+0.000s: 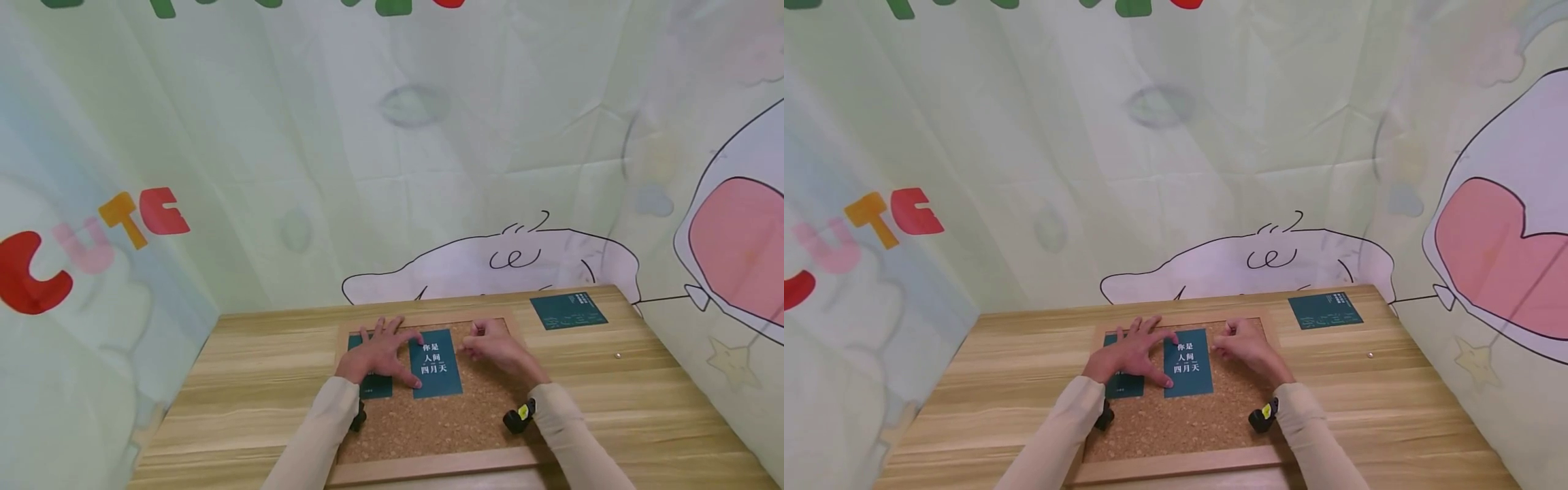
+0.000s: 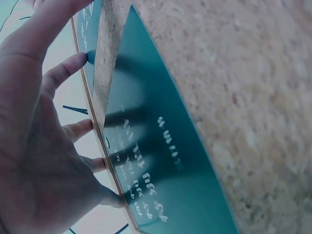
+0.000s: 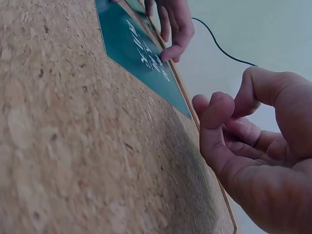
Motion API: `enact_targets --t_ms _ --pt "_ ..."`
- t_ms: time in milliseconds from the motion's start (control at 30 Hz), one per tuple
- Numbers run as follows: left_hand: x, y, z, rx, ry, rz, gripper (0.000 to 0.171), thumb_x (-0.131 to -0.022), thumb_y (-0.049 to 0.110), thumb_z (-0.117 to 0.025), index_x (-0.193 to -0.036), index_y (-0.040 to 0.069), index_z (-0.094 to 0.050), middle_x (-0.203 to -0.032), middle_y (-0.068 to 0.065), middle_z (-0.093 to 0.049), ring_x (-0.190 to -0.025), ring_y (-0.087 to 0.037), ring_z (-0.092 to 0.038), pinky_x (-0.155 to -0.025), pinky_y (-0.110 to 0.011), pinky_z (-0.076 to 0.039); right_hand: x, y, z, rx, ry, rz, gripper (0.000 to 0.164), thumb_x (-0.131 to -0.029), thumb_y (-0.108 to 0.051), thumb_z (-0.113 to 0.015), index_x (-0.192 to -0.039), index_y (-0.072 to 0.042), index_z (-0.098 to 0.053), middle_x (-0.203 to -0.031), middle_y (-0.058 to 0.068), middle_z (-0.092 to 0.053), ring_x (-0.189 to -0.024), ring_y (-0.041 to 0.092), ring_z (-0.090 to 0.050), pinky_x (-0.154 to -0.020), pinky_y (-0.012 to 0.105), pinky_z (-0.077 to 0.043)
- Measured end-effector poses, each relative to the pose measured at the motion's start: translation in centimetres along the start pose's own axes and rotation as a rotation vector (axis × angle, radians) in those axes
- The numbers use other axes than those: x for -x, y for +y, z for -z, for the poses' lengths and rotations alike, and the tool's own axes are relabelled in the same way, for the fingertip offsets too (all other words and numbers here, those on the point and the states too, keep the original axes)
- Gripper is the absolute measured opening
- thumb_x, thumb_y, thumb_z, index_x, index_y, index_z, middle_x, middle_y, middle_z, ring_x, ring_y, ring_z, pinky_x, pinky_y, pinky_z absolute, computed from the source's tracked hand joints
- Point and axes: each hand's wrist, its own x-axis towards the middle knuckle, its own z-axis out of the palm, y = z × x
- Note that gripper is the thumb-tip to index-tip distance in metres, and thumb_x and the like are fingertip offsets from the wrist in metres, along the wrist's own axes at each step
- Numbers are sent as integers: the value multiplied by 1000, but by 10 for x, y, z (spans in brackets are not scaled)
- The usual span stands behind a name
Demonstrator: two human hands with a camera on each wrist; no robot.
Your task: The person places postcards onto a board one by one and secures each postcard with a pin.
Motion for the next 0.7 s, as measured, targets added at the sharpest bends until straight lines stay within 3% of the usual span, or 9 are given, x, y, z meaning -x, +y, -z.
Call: enact_targets --t_ms 267,467,700 --pt "-1 -1 -1 1 -4 8 76 -69 62 -90 -133 40 -56 -171 -12 -16 -153 -53 -5 -111 -81 -1 -4 -6 -4 9 28 -42 10 -92 -5 -67 -90 -5 -57 -87 11 -62 -78 25 -59 -68 31 -51" --pt "-1 0 0 -5 -6 13 76 -69 63 -90 -133 41 -56 -171 -12 -16 -153 -52 -5 -111 -81 -1 -10 -6 -5 78 56 -6 5 -95 -4 -69 -98 -4 -65 -92 11 -60 -83 27 -58 -71 32 -50" --pt "0 1 0 -2 -10 9 76 -70 61 -90 -133 39 -56 -171 -13 -16 -153 -53 -5 -111 -81 -1 -19 -5 -10 149 78 22 13 -98 -4 -70 -111 -5 -73 -99 9 -69 -88 25 -63 -78 33 -56"
